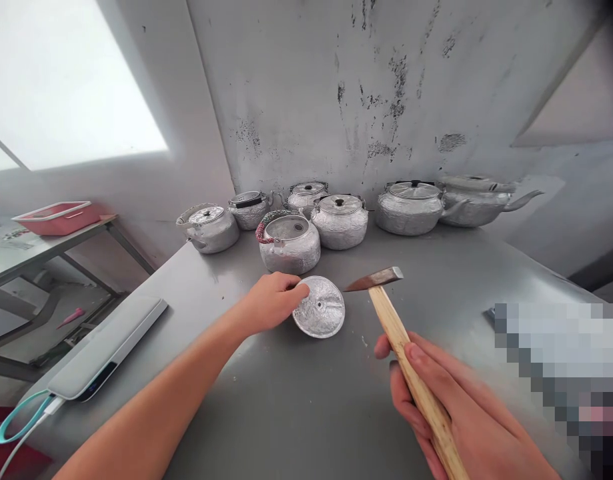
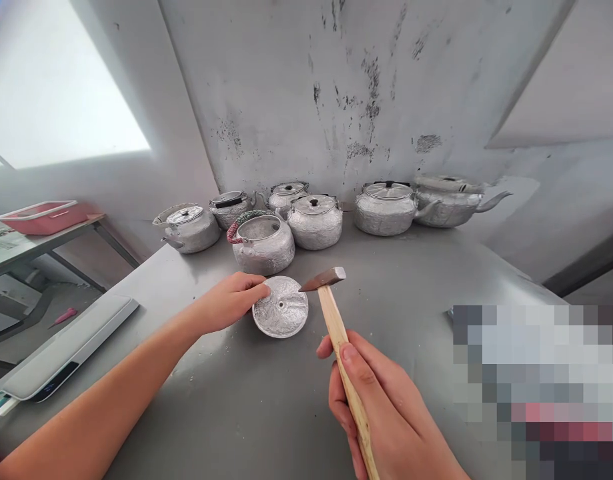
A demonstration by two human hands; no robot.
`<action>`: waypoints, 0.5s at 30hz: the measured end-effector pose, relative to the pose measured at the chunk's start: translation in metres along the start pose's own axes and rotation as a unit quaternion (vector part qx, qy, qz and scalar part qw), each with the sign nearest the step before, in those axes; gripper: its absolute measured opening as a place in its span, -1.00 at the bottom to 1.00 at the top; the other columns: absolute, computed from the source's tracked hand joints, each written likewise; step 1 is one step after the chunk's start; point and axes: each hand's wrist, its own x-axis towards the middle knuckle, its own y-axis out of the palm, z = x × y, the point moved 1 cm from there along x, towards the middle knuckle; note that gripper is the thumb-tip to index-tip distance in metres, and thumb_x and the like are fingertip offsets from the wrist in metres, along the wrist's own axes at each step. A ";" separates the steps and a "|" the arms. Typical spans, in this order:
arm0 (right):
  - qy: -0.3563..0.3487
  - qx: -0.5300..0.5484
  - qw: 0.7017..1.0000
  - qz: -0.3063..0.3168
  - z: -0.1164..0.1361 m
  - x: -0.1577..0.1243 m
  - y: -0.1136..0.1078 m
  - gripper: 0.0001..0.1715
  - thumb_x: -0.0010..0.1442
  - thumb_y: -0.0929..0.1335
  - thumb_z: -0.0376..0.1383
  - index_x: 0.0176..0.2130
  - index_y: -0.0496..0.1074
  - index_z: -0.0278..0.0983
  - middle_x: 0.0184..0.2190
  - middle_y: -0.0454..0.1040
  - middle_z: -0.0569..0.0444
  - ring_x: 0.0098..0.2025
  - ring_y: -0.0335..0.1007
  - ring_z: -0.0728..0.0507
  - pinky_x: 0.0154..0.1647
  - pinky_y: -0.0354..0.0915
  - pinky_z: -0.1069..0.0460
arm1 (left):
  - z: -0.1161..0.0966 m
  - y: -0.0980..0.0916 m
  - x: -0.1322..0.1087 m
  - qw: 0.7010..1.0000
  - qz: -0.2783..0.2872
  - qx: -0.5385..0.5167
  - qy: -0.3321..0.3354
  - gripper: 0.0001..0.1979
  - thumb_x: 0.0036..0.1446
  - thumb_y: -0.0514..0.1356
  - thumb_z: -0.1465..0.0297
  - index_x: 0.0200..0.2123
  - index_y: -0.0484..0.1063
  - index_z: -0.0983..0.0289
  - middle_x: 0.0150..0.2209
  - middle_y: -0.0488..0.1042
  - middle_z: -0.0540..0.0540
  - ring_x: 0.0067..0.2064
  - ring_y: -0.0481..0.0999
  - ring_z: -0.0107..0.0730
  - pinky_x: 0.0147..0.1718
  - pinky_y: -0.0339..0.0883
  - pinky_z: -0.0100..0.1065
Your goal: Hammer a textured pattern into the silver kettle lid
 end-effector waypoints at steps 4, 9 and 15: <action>0.021 -0.009 1.000 -0.006 0.001 -0.001 0.001 -0.38 0.24 0.21 0.32 -0.23 0.36 -0.13 -0.59 0.18 0.26 -0.60 0.03 -0.01 -0.76 0.24 0.18 | 0.003 -0.006 -0.001 0.993 -0.039 0.111 0.018 -0.79 0.13 0.18 0.24 -0.48 0.47 0.21 -0.48 0.44 -0.02 -0.43 0.33 -0.35 -0.46 0.09 -0.34; 0.044 -0.020 0.999 -0.015 0.002 0.001 0.004 -0.36 0.24 0.20 0.32 -0.11 0.35 -0.13 -0.61 0.16 0.28 -0.60 0.00 -0.02 -0.76 0.22 0.18 | 0.006 -0.009 0.000 0.972 -0.099 0.204 0.068 -0.83 0.12 0.22 0.28 -0.28 0.58 0.20 -0.26 0.59 0.05 -0.27 0.52 -0.24 -0.31 0.31 -0.32; -0.001 -0.072 0.997 0.015 -0.004 0.001 -0.001 -0.41 0.26 0.20 0.30 -0.22 0.31 -0.13 -0.61 0.14 0.28 -0.62 0.03 -0.02 -0.77 0.23 0.17 | 0.007 -0.007 0.003 0.980 -0.022 0.104 0.171 -0.71 0.23 0.14 0.43 -0.06 0.59 0.15 0.03 0.60 0.00 0.00 0.56 -0.28 -0.04 0.41 -0.36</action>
